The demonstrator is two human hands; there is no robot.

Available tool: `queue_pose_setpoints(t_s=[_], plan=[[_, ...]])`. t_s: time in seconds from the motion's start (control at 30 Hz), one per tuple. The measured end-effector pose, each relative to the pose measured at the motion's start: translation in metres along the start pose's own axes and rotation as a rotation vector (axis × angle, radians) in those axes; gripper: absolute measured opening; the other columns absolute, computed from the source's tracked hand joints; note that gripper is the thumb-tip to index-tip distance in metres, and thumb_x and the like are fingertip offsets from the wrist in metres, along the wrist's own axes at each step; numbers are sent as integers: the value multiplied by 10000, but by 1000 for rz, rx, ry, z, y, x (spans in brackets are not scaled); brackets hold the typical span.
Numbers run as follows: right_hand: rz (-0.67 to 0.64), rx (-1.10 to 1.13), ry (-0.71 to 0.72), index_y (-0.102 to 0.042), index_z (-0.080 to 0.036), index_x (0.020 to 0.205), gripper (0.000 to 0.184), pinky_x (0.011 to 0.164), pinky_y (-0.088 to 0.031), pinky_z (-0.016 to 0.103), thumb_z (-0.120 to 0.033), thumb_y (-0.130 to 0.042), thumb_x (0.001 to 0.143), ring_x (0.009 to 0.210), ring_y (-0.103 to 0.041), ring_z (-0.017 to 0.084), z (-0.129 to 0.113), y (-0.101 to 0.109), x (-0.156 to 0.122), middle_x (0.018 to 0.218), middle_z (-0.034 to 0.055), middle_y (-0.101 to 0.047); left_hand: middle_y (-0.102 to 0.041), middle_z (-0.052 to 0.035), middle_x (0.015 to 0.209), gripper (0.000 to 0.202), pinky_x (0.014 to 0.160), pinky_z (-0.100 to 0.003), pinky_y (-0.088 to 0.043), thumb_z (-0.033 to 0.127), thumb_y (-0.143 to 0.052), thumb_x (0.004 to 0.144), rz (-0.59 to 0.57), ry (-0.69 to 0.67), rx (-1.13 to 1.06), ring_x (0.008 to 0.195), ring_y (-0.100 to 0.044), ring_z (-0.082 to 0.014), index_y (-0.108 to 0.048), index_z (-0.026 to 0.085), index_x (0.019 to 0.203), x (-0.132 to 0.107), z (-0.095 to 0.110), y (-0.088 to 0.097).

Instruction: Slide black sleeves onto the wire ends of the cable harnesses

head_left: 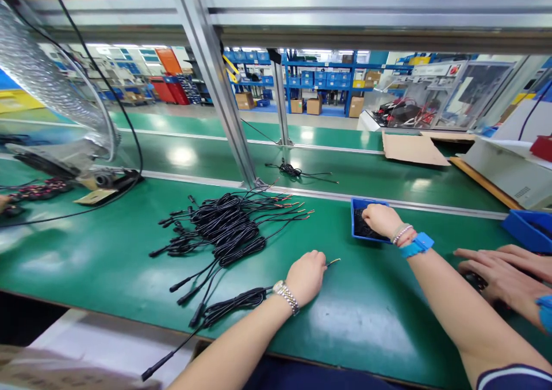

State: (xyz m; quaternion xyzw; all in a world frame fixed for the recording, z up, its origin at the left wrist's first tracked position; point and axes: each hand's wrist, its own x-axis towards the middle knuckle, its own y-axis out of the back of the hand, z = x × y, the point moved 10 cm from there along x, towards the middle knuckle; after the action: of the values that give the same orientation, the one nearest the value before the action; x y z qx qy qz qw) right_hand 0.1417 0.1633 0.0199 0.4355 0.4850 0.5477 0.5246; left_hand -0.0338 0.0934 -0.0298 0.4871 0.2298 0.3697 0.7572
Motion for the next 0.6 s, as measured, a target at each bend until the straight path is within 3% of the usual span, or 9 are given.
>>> queue_pose_setpoints(t_s=[0.17, 0.3, 0.43, 0.6], plan=[[-20, -44, 63, -661, -100, 864, 277, 717, -427, 285, -83, -393, 800, 892, -572, 219, -20, -14, 4, 921, 158, -618, -551, 10, 602, 113, 490, -209, -333, 269, -398, 831, 43, 117, -727, 497, -438, -97, -457, 184, 785, 3, -30, 10], [0, -37, 105, -662, -60, 818, 275, 733, -426, 314, -73, -388, 798, 891, -567, 248, -32, -15, 5, 885, 181, -619, -506, 31, 596, 205, 389, -171, -203, 337, -455, 796, 26, 259, -1123, 420, -306, -52, -482, 156, 889, 3, -43, 7], [32, 12, 92, -676, -87, 806, 260, 730, -433, 307, -98, -417, 783, 870, -579, 237, -23, -16, 8, 865, 156, -633, -492, 26, 606, 262, 372, -160, -158, 350, -521, 758, 33, 276, -1337, 423, -288, -34, -519, 126, 894, 1, -42, 10], [69, 131, 75, -687, -147, 894, 264, 821, -411, 246, -197, -443, 806, 901, -587, 173, -2, -11, 10, 950, 80, -658, -491, 27, 597, 255, 366, -156, -146, 338, -549, 750, 39, 256, -1441, 421, -285, -27, -532, 125, 888, -1, -41, 14]])
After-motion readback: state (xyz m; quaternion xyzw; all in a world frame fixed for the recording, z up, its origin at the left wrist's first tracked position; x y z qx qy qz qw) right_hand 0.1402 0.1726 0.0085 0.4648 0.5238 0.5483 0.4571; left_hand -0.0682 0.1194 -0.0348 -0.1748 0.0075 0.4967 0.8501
